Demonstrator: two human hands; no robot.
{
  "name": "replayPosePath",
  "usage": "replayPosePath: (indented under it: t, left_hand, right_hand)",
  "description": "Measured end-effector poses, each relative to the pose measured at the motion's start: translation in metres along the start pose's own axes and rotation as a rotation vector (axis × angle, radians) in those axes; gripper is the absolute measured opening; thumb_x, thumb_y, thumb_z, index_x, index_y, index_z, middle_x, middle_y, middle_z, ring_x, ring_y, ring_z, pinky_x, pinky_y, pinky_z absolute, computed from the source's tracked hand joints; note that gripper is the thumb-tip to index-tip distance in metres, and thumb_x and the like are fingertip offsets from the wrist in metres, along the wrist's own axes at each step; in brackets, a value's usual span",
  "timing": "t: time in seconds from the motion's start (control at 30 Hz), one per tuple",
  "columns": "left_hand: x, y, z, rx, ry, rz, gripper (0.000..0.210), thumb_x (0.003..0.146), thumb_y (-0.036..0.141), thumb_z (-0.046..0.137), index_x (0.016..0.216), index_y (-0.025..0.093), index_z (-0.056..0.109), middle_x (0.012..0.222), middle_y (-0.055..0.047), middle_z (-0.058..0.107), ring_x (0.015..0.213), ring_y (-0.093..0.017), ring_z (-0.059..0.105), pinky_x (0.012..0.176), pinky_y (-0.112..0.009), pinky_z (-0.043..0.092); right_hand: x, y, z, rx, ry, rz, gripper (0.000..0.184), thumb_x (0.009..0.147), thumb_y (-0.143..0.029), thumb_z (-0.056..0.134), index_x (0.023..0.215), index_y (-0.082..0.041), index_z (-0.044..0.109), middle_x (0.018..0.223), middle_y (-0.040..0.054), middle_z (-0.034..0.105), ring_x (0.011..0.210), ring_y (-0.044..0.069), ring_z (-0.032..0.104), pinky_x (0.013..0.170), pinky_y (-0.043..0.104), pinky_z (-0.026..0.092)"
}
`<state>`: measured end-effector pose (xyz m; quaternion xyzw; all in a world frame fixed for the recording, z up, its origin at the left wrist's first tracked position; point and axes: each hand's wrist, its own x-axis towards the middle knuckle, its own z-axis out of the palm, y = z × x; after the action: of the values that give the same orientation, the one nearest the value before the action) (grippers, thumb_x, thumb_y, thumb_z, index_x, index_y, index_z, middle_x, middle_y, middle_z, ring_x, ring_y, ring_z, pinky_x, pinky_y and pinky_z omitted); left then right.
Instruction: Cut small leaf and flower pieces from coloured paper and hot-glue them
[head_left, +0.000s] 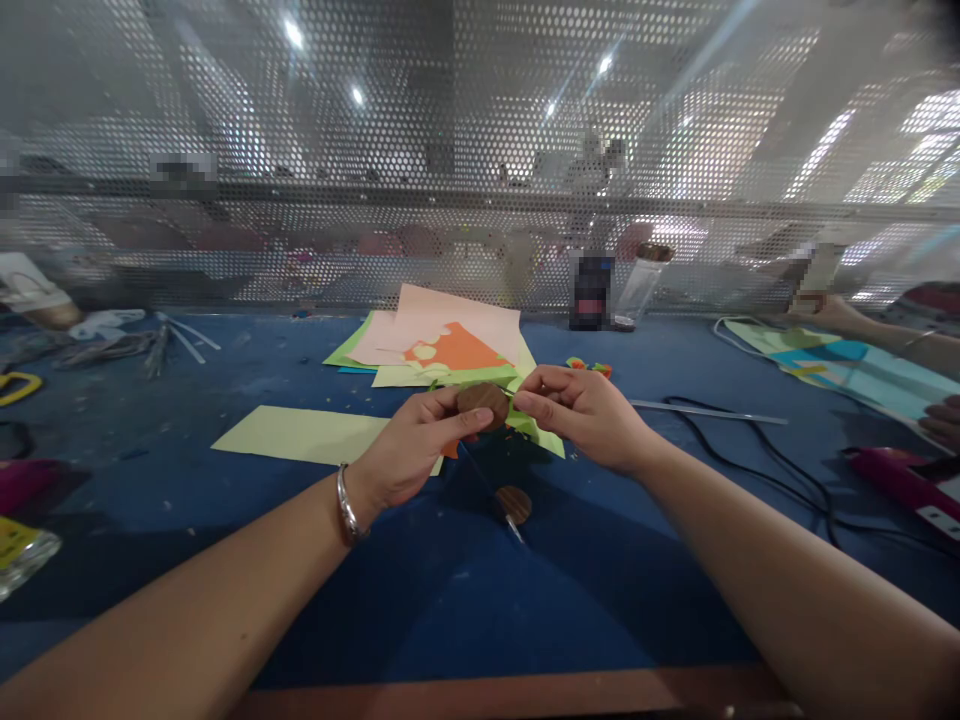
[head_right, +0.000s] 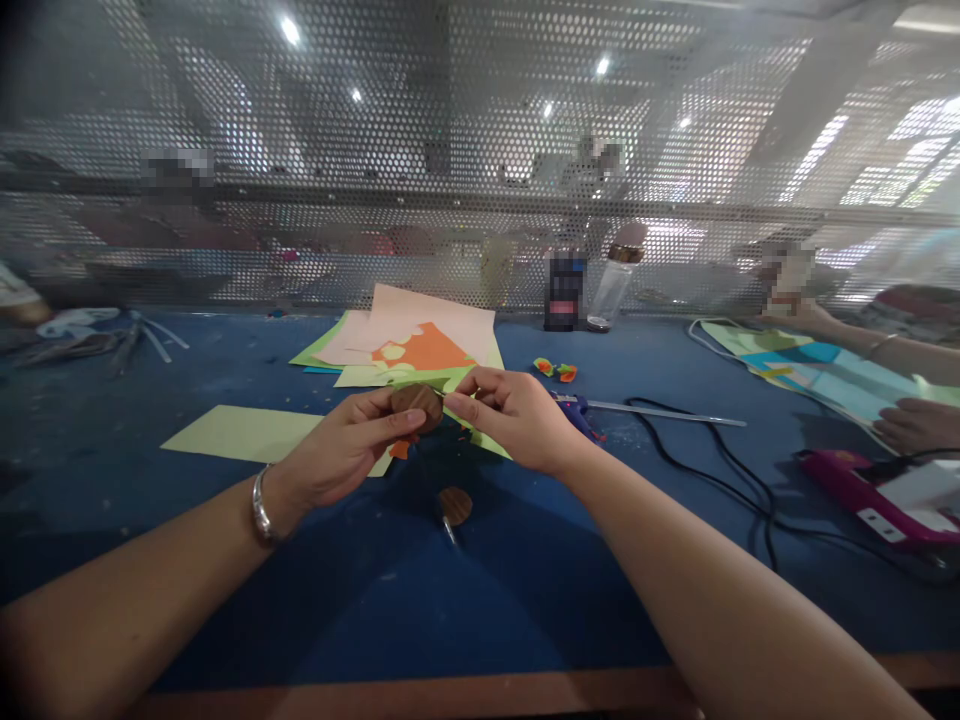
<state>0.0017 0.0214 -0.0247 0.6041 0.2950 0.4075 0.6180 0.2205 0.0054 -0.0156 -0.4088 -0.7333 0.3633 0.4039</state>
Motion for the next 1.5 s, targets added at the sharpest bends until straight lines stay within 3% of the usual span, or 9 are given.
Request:
replayPosePath:
  t: [0.1,0.27,0.4,0.57,0.9,1.5]
  left_hand:
    - [0.0,0.0,0.0,-0.006,0.006,-0.024,0.017,0.081,0.029,0.079,0.093,0.018,0.076,0.095,-0.004,0.072,0.086,-0.016,0.062,0.075,-0.028,0.044]
    - [-0.001,0.0,-0.002,0.006,0.034,-0.113,0.024,0.08,0.032,0.08,0.099,0.018,0.075,0.091,-0.004,0.073,0.083,-0.017,0.067,0.067,-0.026,0.043]
    - [-0.001,-0.001,-0.004,0.044,0.016,-0.061,0.021,0.082,0.032,0.08,0.094,0.016,0.073,0.087,-0.004,0.072,0.079,-0.015,0.064,0.065,-0.024,0.042]
    - [0.002,-0.002,-0.005,-0.04,0.012,0.047,0.028,0.08,0.025,0.082,0.105,0.02,0.073,0.102,-0.003,0.072,0.087,-0.015,0.064,0.081,-0.029,0.05]
    - [0.004,-0.002,-0.009,-0.07,-0.019,0.007,0.022,0.077,0.024,0.084,0.096,0.019,0.075,0.095,-0.001,0.07,0.084,-0.013,0.061,0.076,-0.026,0.046]
    - [0.003,0.0,-0.011,-0.039,-0.076,0.013,0.02,0.083,0.025,0.08,0.103,0.021,0.078,0.099,-0.003,0.072,0.088,-0.014,0.061,0.077,-0.025,0.046]
  right_hand:
    - [0.0,0.0,0.0,0.001,-0.001,0.008,0.039,0.092,-0.056,0.065,0.086,-0.018,0.061,0.06,-0.0075,0.038,0.053,0.009,0.029,0.049,0.027,0.019]
    - [0.0,-0.001,0.001,-0.004,0.009,0.01,0.041,0.091,-0.058,0.065,0.084,-0.018,0.061,0.06,-0.0067,0.04,0.054,0.009,0.031,0.049,0.026,0.02]
    - [0.001,0.001,0.0,0.001,0.007,0.015,0.04,0.093,-0.056,0.063,0.084,-0.018,0.06,0.058,-0.0074,0.038,0.053,0.009,0.029,0.049,0.026,0.019]
    - [0.001,0.003,-0.001,-0.018,0.011,0.013,0.038,0.094,-0.055,0.061,0.085,-0.018,0.06,0.056,-0.0081,0.036,0.051,0.009,0.026,0.048,0.028,0.016]
    - [0.001,0.001,0.0,0.015,0.002,0.004,0.037,0.094,-0.053,0.062,0.084,-0.018,0.06,0.058,-0.0076,0.037,0.052,0.008,0.028,0.048,0.027,0.017]
    - [0.0,-0.004,-0.002,-0.023,-0.002,0.015,0.044,0.09,-0.062,0.063,0.085,-0.018,0.061,0.058,-0.0072,0.037,0.053,0.009,0.028,0.049,0.027,0.019]
